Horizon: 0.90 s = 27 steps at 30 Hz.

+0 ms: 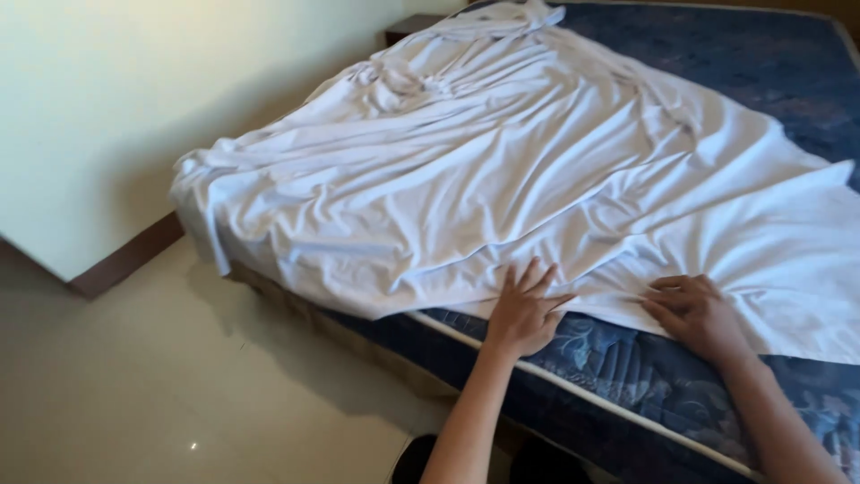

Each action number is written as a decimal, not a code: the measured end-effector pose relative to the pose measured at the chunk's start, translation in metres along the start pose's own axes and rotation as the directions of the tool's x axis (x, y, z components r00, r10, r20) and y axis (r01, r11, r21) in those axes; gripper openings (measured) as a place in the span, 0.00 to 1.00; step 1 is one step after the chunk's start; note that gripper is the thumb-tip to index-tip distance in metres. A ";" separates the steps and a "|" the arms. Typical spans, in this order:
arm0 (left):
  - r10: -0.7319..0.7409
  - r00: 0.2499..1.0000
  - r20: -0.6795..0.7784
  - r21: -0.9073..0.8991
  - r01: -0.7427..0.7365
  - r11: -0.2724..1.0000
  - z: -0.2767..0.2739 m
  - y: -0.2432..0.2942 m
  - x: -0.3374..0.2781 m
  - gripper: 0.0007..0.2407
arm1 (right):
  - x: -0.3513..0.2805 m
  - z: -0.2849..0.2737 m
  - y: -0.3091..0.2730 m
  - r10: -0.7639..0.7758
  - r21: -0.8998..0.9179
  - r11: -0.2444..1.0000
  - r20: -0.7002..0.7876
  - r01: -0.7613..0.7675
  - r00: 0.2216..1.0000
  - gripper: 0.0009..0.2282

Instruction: The person spreads a white fitted sheet over a mattress, smoothing it out and tucking the edges under the mattress. They move around the bed to adjust the sheet on all sides.

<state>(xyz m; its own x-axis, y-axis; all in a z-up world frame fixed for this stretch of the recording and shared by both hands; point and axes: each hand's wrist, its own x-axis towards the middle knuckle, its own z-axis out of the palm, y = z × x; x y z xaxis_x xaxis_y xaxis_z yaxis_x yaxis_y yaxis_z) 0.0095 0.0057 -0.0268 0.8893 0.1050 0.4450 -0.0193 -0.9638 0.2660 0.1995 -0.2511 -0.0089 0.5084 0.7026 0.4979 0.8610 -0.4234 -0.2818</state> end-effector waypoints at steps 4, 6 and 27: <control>0.014 1.000 0.001 -0.022 -0.014 1.000 -0.008 0.004 -0.003 0.16 | -0.002 -0.008 -0.014 0.119 0.044 0.992 0.022 -0.120 0.993 0.12; 0.058 0.998 -0.022 0.030 -0.057 0.998 -0.019 0.013 -0.005 0.16 | -0.012 -0.019 -0.024 0.219 0.055 0.973 0.076 -0.224 0.973 0.12; 0.269 0.960 -0.077 -0.552 -0.266 0.791 0.014 0.145 -0.045 0.24 | -0.207 -0.057 0.202 0.373 0.219 0.899 0.074 -0.380 0.925 0.17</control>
<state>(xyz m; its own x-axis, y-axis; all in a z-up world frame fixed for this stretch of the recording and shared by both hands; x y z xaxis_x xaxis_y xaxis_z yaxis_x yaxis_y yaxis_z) -0.0264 -0.1425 -0.0204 0.8135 -0.1395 0.5646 -0.5036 -0.6546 0.5638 0.2674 -0.5146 -0.1225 0.7922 0.5343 0.2950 0.5837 -0.5221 -0.6219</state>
